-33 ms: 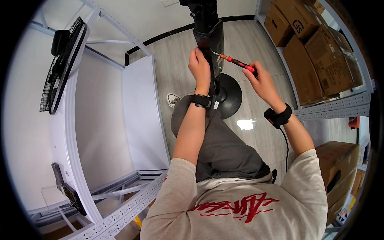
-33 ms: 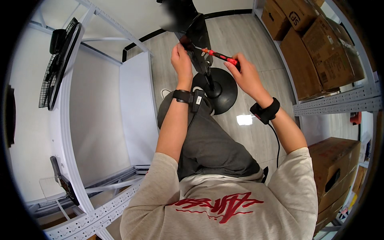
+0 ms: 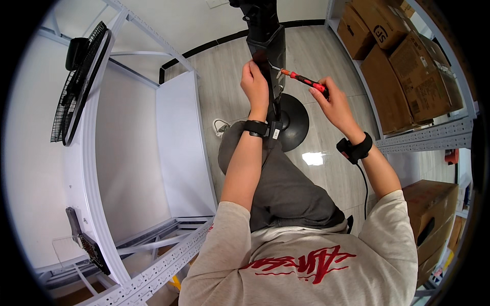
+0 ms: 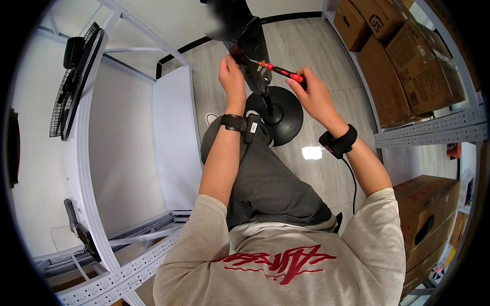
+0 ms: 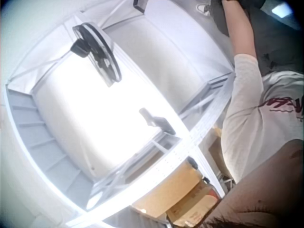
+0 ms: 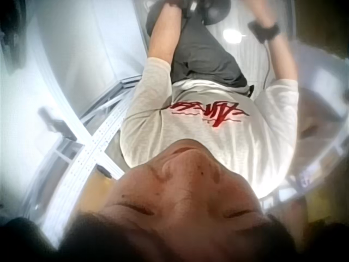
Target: The person uses a screwdriver to remove screws from a black electronic device mounted on a stand. They then open the casing and manipulate internal wires with the screwdriver.
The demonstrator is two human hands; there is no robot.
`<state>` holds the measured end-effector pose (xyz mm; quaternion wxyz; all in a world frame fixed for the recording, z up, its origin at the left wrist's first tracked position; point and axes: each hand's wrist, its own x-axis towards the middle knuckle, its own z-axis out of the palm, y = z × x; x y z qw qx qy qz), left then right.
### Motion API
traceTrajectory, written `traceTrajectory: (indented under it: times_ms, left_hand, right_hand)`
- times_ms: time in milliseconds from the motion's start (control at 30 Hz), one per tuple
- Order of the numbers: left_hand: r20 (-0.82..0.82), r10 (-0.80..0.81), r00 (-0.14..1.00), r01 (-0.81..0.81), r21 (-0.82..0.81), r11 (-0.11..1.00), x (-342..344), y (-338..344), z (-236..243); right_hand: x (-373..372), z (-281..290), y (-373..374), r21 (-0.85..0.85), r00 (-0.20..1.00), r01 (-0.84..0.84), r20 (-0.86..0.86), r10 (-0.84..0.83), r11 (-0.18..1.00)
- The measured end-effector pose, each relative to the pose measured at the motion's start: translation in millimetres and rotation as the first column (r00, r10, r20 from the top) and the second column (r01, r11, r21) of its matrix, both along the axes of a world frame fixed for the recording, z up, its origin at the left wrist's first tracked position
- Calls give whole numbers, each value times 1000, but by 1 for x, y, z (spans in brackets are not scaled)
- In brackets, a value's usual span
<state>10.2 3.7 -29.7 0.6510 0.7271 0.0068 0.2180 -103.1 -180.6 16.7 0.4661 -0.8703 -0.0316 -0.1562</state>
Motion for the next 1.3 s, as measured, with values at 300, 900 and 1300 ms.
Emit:
traceTrajectory:
  times_ms: [300,900,1300]
  left_hand:
    - [4,13,1000,-13,5,1000,-3,-1,4]
    - [0,7,1000,-7,-2,1000,-2,-2,3]
    - [2,7,1000,-7,6,1000,-1,1,1]
  right_hand:
    - [7,16,-14,299,778,-51,-586,226,953]
    - [9,4,-12,147,902,-61,-414,118,987]
    - [3,16,-7,347,778,-31,-581,241,937]
